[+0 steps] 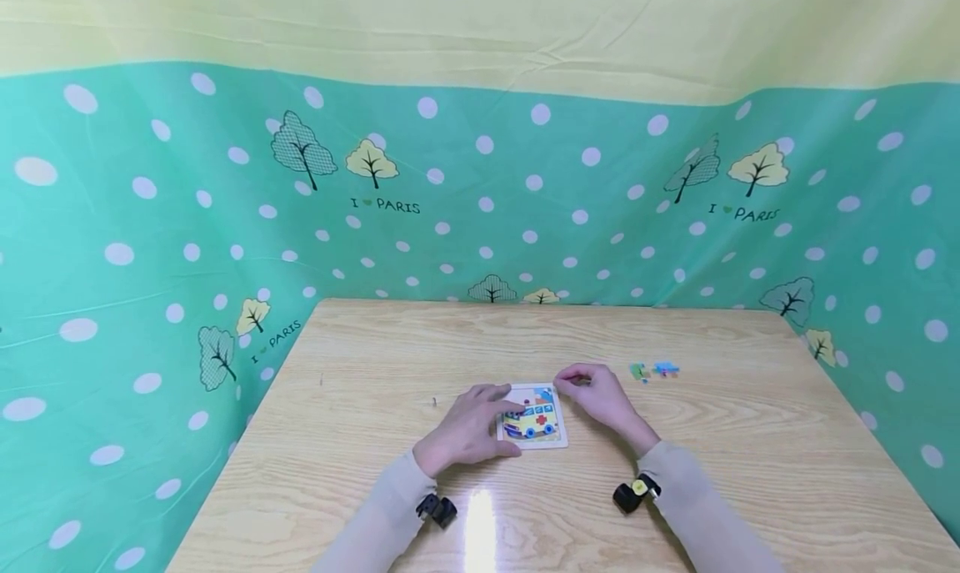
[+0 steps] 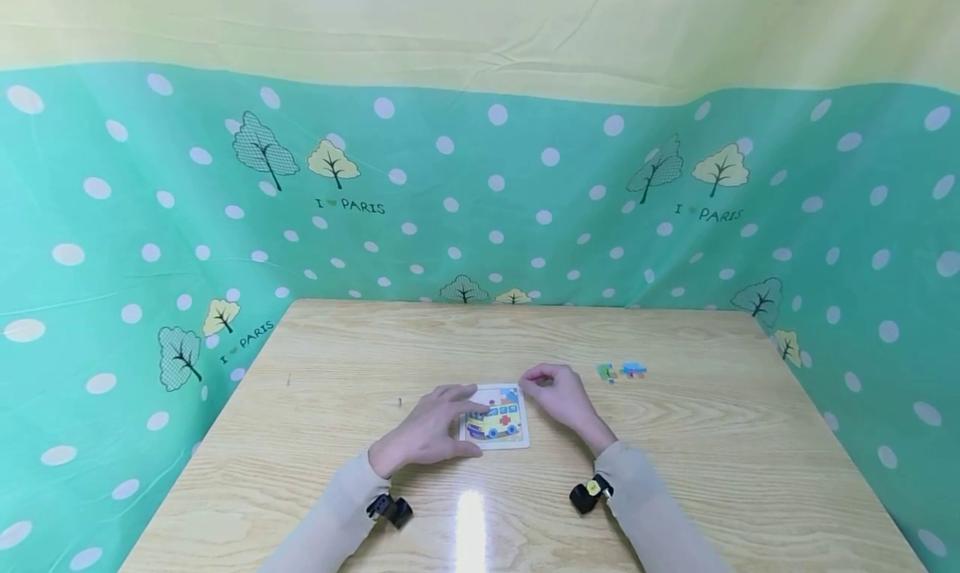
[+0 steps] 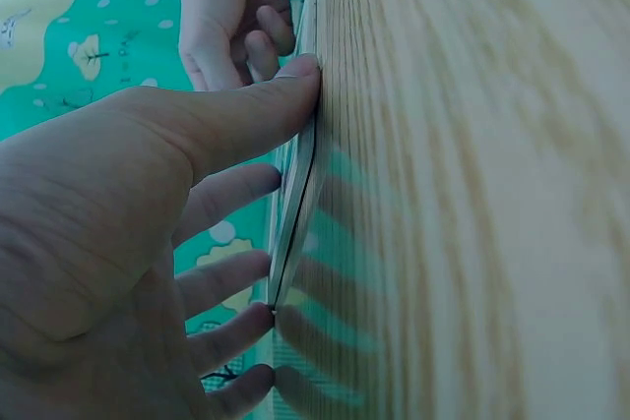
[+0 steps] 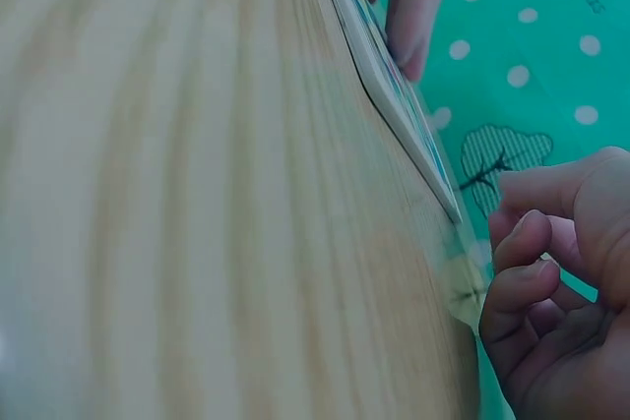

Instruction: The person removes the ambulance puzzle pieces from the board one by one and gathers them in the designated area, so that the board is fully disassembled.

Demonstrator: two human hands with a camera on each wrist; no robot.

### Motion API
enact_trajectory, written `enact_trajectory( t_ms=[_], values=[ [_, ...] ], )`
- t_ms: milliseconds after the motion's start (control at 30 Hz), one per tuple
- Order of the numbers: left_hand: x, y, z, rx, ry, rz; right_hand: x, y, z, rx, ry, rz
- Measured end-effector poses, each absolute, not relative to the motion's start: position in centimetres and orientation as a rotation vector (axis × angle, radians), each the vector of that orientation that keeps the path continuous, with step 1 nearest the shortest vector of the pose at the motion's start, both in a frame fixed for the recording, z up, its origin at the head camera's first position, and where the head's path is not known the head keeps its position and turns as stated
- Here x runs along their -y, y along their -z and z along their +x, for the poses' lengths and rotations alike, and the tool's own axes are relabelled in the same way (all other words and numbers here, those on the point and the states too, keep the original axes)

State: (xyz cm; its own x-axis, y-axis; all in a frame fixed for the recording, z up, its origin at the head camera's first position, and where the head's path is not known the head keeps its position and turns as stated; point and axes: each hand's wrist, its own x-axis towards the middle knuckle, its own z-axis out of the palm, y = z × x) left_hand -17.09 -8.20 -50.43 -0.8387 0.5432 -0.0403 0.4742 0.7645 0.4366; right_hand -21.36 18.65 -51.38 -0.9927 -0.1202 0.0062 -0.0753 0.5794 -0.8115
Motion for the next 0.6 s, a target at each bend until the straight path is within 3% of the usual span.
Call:
enact_trajectory(
  t_ms=[600],
  values=[
    [8.2,50.4,-17.1,-2.806,-0.604,0.835,-15.3,51.3,-21.1,-2.816,1.215,-0.112]
  ],
)
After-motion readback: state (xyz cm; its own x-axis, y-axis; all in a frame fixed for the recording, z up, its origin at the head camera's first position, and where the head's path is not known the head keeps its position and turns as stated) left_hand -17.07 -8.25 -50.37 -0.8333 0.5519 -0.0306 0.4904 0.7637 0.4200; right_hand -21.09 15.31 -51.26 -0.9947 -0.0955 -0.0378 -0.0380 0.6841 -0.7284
